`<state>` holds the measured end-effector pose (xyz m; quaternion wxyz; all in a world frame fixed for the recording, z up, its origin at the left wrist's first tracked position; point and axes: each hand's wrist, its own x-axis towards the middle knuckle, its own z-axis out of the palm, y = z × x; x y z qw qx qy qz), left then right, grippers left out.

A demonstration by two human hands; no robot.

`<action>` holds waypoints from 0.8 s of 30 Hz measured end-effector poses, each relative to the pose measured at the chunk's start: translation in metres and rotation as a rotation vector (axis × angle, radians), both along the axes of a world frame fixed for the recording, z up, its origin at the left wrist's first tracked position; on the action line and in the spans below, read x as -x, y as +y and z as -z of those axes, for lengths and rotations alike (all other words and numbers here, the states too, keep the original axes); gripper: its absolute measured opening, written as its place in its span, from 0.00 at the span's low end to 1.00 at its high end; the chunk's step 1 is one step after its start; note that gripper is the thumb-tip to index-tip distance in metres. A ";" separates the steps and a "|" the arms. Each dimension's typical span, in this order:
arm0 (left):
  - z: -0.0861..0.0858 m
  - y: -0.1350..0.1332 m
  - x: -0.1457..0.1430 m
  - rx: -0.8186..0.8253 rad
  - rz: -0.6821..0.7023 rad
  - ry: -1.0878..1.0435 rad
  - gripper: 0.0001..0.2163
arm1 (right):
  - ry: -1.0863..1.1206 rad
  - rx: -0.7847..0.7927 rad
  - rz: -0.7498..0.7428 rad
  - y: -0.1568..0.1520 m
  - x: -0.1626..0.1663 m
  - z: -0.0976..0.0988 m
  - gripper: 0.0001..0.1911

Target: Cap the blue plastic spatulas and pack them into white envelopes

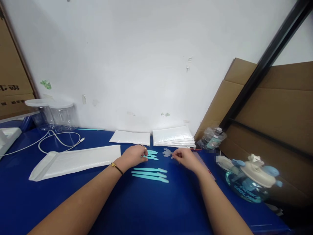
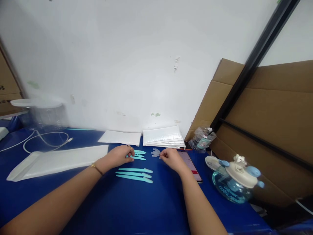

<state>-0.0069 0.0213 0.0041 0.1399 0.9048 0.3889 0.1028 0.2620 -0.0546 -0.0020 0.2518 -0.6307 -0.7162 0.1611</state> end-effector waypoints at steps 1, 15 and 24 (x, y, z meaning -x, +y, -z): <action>0.001 0.003 0.001 -0.060 -0.028 0.014 0.08 | -0.038 -0.028 0.040 0.002 -0.006 0.000 0.07; 0.008 0.008 0.002 0.012 -0.046 0.025 0.03 | -0.070 -0.003 -0.106 0.006 0.005 0.010 0.07; 0.006 0.001 -0.007 0.025 -0.030 0.025 0.03 | 0.097 0.056 -0.184 0.010 0.022 0.019 0.07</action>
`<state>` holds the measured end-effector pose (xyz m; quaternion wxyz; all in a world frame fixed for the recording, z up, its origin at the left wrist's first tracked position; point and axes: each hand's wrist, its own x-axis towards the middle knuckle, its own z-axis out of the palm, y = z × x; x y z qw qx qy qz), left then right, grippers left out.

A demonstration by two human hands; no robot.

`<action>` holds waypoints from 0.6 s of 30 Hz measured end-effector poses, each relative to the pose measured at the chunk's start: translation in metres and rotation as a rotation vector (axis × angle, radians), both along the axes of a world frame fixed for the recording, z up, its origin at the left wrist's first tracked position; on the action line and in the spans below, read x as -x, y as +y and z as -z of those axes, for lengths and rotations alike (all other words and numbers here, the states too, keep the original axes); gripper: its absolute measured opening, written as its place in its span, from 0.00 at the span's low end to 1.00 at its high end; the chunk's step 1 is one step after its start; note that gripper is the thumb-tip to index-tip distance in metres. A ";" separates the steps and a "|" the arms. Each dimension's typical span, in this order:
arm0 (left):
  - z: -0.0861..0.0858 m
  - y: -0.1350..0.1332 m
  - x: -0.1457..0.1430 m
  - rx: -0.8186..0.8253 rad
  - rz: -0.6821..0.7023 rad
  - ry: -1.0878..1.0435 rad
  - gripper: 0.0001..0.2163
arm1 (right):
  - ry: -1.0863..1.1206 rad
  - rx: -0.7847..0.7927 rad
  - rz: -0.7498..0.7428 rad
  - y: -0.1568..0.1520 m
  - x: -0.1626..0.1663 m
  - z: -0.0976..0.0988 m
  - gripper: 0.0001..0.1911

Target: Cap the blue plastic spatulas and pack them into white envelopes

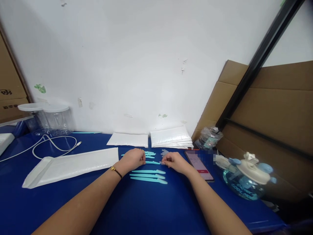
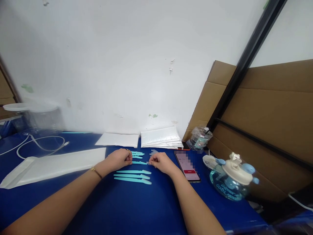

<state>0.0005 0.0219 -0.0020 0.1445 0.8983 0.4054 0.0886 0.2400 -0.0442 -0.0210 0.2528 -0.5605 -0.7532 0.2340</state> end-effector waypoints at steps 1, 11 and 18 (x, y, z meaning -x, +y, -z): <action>0.000 0.000 -0.001 -0.002 0.005 0.001 0.03 | -0.002 -0.005 -0.002 0.000 0.001 -0.001 0.07; -0.002 -0.010 -0.005 0.082 0.096 -0.011 0.05 | -0.028 0.057 -0.092 -0.009 0.015 -0.011 0.07; -0.003 0.005 0.005 -0.119 -0.007 0.017 0.07 | -0.167 -0.184 0.188 -0.002 -0.017 -0.010 0.08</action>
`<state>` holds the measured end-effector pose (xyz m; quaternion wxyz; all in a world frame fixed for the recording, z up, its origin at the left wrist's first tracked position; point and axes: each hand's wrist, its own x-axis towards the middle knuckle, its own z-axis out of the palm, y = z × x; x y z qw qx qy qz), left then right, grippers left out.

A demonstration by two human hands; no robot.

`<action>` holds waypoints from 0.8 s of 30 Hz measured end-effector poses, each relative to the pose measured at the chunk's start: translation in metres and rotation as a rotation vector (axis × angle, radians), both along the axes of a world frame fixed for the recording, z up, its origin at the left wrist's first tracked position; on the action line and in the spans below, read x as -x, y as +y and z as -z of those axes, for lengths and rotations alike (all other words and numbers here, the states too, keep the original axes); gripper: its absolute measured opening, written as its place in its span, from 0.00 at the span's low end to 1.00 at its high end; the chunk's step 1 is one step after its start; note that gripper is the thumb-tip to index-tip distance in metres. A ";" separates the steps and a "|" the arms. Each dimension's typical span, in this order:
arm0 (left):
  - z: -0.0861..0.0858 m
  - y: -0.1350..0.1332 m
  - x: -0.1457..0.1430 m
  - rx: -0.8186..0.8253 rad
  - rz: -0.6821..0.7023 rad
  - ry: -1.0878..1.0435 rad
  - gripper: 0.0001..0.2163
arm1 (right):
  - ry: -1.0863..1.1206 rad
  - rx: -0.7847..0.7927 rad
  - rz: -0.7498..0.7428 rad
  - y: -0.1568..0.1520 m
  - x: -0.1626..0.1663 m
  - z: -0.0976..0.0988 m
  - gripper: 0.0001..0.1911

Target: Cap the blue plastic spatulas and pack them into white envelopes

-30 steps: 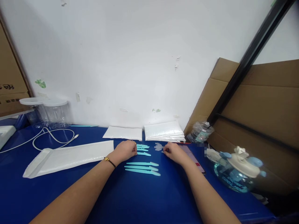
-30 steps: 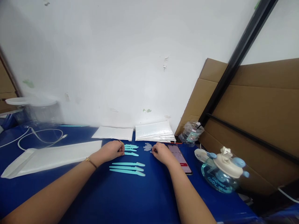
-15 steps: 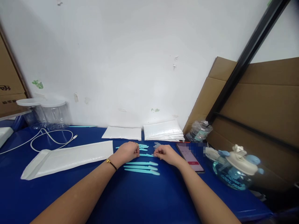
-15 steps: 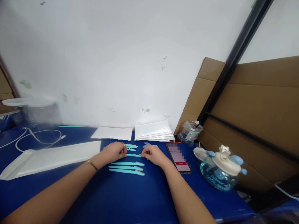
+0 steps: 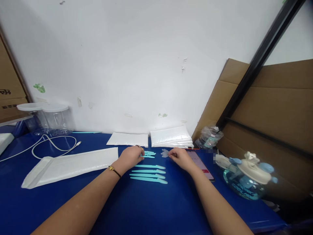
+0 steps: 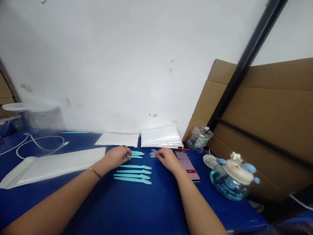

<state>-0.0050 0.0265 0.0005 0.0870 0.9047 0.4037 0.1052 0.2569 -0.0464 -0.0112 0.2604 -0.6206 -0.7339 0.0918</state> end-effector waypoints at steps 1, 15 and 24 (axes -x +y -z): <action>0.001 0.003 0.001 -0.041 -0.007 0.016 0.08 | -0.033 -0.022 0.016 0.002 -0.003 0.002 0.09; 0.003 0.005 0.002 -0.079 0.045 0.027 0.05 | 0.026 0.104 -0.033 0.004 0.001 0.012 0.03; 0.007 0.007 0.005 -0.002 -0.021 -0.045 0.04 | 0.092 0.172 -0.085 0.000 0.011 0.007 0.04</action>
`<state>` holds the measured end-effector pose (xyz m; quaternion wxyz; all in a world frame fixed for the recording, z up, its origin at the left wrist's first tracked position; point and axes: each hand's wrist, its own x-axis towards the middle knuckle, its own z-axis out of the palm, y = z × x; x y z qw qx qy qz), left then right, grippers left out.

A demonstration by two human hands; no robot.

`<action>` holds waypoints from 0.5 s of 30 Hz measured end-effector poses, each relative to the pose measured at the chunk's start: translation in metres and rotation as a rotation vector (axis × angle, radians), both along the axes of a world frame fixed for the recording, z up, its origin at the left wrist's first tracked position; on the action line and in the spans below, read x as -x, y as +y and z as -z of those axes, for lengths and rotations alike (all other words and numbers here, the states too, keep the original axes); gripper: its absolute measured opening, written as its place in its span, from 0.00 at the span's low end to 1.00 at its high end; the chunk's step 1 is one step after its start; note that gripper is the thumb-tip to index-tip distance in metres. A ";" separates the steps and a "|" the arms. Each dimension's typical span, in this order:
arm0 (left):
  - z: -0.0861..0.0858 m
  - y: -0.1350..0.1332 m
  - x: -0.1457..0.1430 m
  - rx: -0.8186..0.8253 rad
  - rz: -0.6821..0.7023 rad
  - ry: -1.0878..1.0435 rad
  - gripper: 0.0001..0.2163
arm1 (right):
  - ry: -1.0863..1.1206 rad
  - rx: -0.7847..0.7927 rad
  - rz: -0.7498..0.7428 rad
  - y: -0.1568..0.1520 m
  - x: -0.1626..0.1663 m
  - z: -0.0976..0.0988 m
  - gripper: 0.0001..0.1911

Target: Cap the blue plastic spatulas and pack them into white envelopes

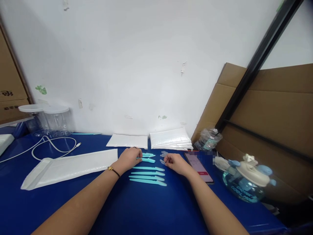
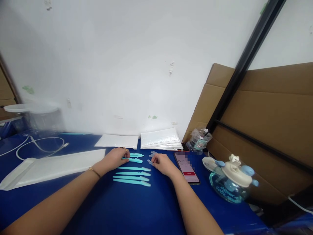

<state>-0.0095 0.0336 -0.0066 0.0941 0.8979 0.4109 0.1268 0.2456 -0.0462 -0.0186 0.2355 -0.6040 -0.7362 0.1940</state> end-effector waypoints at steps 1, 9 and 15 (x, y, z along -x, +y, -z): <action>0.000 0.001 0.000 0.015 -0.001 -0.001 0.04 | -0.001 -0.002 -0.007 0.000 0.001 -0.001 0.04; -0.005 -0.002 -0.004 0.047 0.037 -0.038 0.03 | 0.021 -0.013 0.018 -0.001 0.008 -0.006 0.06; -0.010 -0.007 -0.008 0.026 0.035 -0.016 0.03 | 0.025 -0.025 0.010 -0.003 0.013 -0.009 0.06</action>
